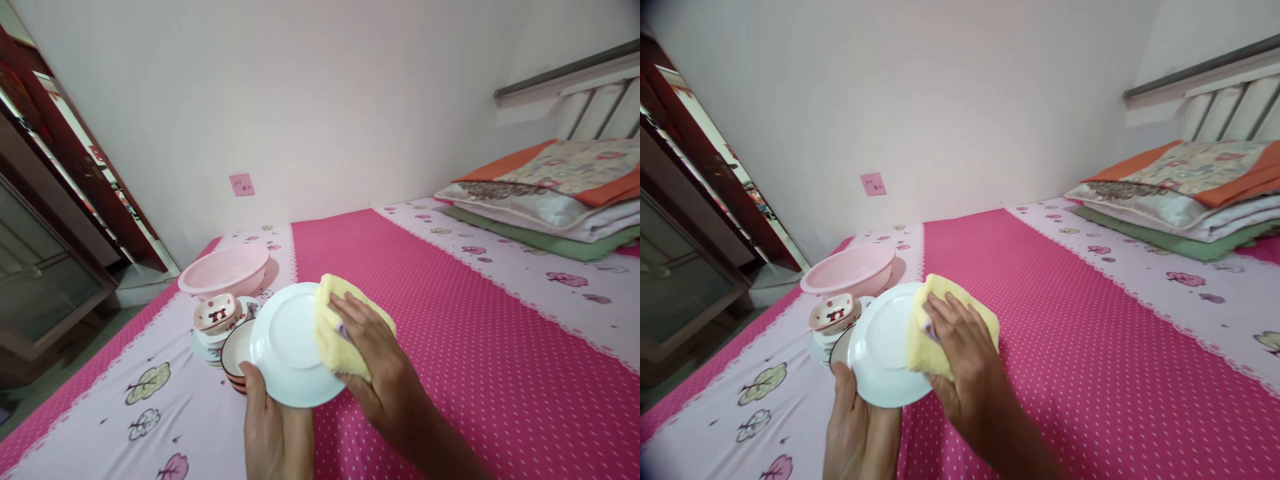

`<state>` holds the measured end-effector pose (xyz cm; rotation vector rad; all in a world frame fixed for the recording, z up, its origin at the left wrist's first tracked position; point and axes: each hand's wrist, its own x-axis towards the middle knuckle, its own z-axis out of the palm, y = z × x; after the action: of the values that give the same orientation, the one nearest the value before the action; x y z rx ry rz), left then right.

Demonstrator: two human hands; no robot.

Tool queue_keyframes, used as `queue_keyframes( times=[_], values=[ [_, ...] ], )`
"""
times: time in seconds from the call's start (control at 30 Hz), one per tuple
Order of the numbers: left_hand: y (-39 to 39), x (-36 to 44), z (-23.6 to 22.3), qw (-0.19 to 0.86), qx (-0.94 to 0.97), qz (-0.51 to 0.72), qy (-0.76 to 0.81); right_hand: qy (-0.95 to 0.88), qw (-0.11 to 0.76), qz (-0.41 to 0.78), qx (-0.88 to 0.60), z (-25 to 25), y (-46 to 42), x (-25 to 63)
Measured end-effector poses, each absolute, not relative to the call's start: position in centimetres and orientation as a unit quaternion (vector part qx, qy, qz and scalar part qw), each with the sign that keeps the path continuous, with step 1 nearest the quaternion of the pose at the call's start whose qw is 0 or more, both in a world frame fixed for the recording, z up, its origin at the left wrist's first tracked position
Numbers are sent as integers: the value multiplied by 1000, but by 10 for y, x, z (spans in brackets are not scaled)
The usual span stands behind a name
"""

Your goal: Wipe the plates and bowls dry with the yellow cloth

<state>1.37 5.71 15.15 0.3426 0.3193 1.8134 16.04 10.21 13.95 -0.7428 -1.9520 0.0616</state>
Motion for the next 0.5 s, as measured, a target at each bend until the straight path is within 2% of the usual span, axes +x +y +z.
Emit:
queue_keyframes(
  times=[0.23, 0.37, 0.5],
  values=[
    [55, -7, 139, 689, 185, 696, -78, -827, 489, -91, -261, 138, 84, 135],
    [54, -17, 121, 697, 166, 698, -8, -781, 547, -164, -254, 128, 82, 118],
    [47, -21, 114, 689, 110, 713, 75, -810, 497, -206, -233, 128, 77, 117]
  ],
)
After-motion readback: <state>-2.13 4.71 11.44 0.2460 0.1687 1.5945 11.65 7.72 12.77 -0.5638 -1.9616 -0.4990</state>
